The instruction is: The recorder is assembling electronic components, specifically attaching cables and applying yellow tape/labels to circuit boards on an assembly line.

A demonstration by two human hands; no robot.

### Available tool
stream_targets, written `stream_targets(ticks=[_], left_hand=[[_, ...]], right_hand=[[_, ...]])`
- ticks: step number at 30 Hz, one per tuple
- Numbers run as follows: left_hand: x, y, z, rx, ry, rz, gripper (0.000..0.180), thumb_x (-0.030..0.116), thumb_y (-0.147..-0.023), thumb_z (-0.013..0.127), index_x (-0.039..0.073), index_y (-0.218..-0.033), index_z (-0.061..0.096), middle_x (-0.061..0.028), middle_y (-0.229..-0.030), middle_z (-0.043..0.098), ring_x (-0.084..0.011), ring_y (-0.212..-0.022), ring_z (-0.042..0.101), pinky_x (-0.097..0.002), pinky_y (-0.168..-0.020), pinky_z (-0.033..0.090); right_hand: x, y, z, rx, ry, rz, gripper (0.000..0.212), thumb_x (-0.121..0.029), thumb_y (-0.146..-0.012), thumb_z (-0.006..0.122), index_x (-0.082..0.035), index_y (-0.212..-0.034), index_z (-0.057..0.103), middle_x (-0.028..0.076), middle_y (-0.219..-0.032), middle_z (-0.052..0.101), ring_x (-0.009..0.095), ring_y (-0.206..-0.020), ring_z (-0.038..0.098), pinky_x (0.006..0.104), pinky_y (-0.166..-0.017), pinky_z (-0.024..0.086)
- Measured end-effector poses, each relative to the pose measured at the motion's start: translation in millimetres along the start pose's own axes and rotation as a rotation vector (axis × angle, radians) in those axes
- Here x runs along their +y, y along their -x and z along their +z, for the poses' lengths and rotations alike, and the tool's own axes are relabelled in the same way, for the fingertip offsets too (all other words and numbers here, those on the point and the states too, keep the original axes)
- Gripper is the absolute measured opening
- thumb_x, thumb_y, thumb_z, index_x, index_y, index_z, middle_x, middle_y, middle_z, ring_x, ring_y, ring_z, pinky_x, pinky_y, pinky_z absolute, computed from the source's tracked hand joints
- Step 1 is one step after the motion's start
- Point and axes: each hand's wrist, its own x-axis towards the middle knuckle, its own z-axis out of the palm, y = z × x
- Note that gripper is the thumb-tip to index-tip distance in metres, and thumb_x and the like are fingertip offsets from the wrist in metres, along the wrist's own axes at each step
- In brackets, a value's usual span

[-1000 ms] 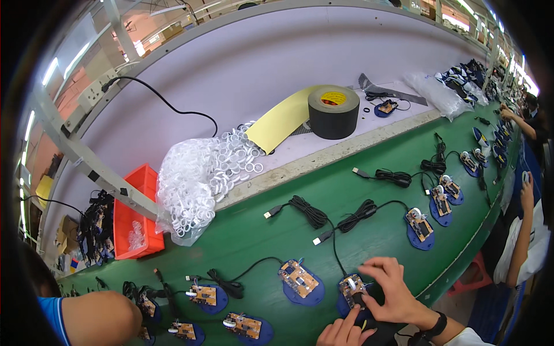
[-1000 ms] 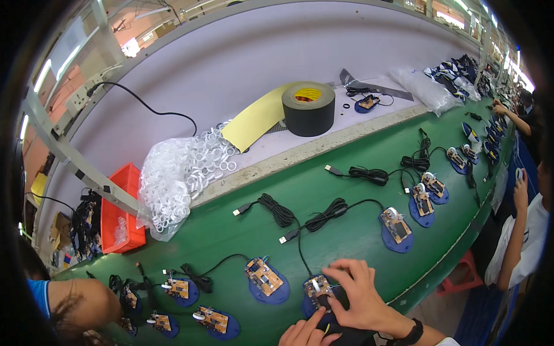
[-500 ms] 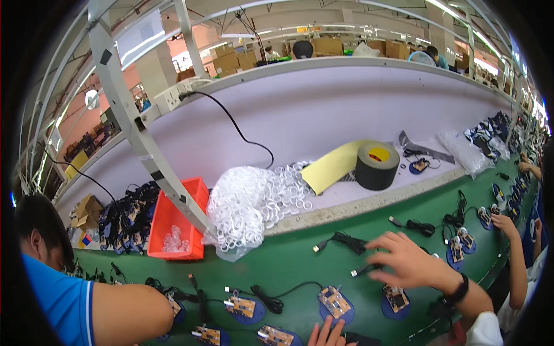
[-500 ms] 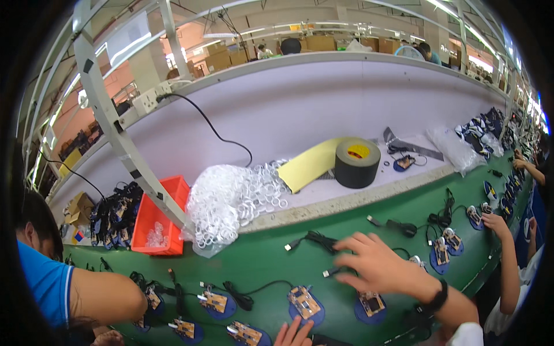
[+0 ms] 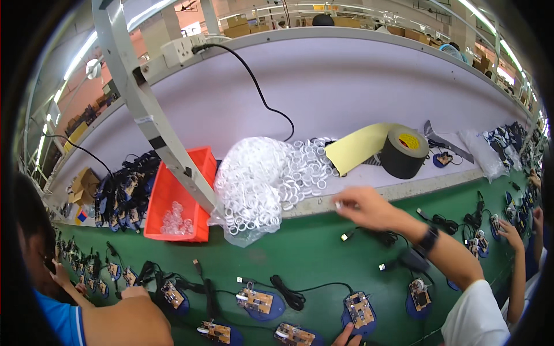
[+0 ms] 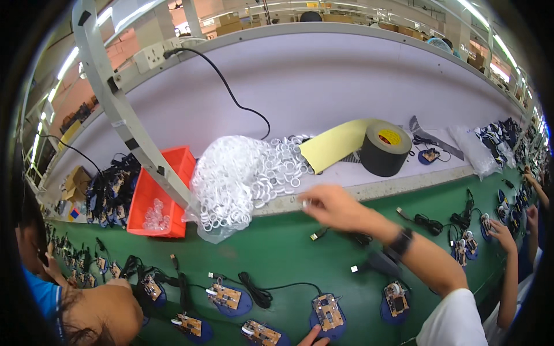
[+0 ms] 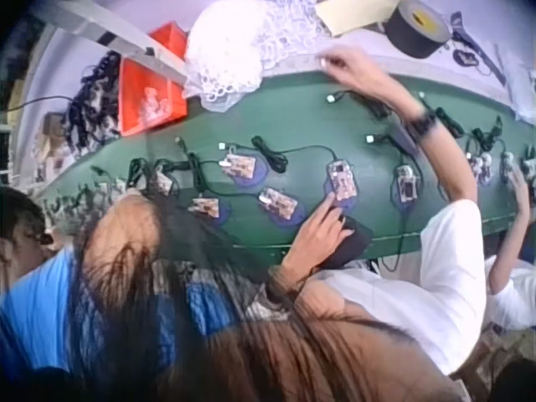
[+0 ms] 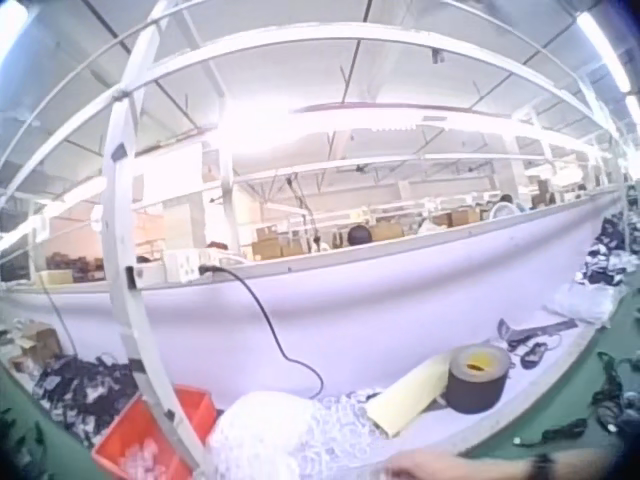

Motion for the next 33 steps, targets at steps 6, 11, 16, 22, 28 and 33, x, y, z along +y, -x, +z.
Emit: stream_targets(ticks=[6, 11, 16, 22, 28, 33], left_hand=[[-2, 6, 0, 0.060, 0.113, 0.018, 0.029, 0.018, -0.091, 0.079, -0.008, -0.098, 0.068, -0.0242, -0.118, 0.067, -0.0451, -0.133, 0.060, -0.0481, -0.111, 0.053], [-3, 9, 7, 0.079, 0.170, 0.007, 0.027, 0.014, -0.092, 0.079, -0.009, -0.098, 0.065, -0.0252, -0.118, 0.067, -0.0464, -0.131, 0.062, -0.0488, -0.107, 0.054], [-11, 13, -6, 0.140, 0.167, -0.113, 0.024, 0.012, -0.092, 0.079, -0.008, -0.099, 0.066, -0.0244, -0.118, 0.068, -0.0452, -0.127, 0.064, -0.0479, -0.104, 0.055], [-23, 9, -25, 0.198, 0.240, -0.210, 0.021, 0.009, -0.092, 0.079, -0.006, -0.099, 0.066, -0.0235, -0.116, 0.069, -0.0439, -0.122, 0.066, -0.0469, -0.101, 0.057], [0, 2, -5, 0.165, 0.474, -0.132, 0.018, 0.006, -0.092, 0.079, -0.005, -0.100, 0.067, -0.0226, -0.115, 0.070, -0.0425, -0.118, 0.069, -0.0459, -0.097, 0.058], [8, 11, -11, 0.166, 0.463, -0.133, 0.016, 0.005, -0.092, 0.079, -0.004, -0.100, 0.067, -0.0219, -0.115, 0.070, -0.0416, -0.114, 0.070, -0.0452, -0.094, 0.059]], right_hand=[[-66, 167, 35, -0.120, -0.151, -0.147, 0.032, -0.002, -0.089, 0.079, -0.003, -0.120, 0.075, 0.013, -0.110, 0.075, 0.030, -0.099, 0.073, 0.0378, -0.086, 0.061], [-57, 190, 63, 0.012, -0.180, -0.103, 0.032, -0.003, -0.088, 0.082, 0.000, -0.119, 0.074, 0.013, -0.112, 0.074, 0.029, -0.104, 0.072, 0.0386, -0.087, 0.061], [-57, 195, 56, 0.007, -0.095, -0.142, 0.031, -0.002, -0.086, 0.081, 0.001, -0.116, 0.075, 0.012, -0.112, 0.074, 0.029, -0.103, 0.071, 0.0387, -0.085, 0.062], [-72, 191, 48, -0.049, 0.161, -0.170, 0.032, -0.001, -0.080, 0.079, 0.001, -0.112, 0.075, 0.010, -0.105, 0.071, 0.029, -0.099, 0.068, 0.0386, -0.081, 0.061], [-82, 189, 47, -0.128, 0.353, -0.075, 0.032, -0.012, -0.085, 0.077, -0.001, -0.115, 0.075, 0.012, -0.122, 0.064, 0.031, -0.117, 0.060, 0.0411, -0.091, 0.053], [-98, 202, 45, -0.027, 0.492, -0.058, 0.045, -0.021, -0.095, 0.075, -0.003, -0.135, 0.067, 0.017, -0.137, 0.059, 0.036, -0.129, 0.053, 0.0476, -0.104, 0.046]])
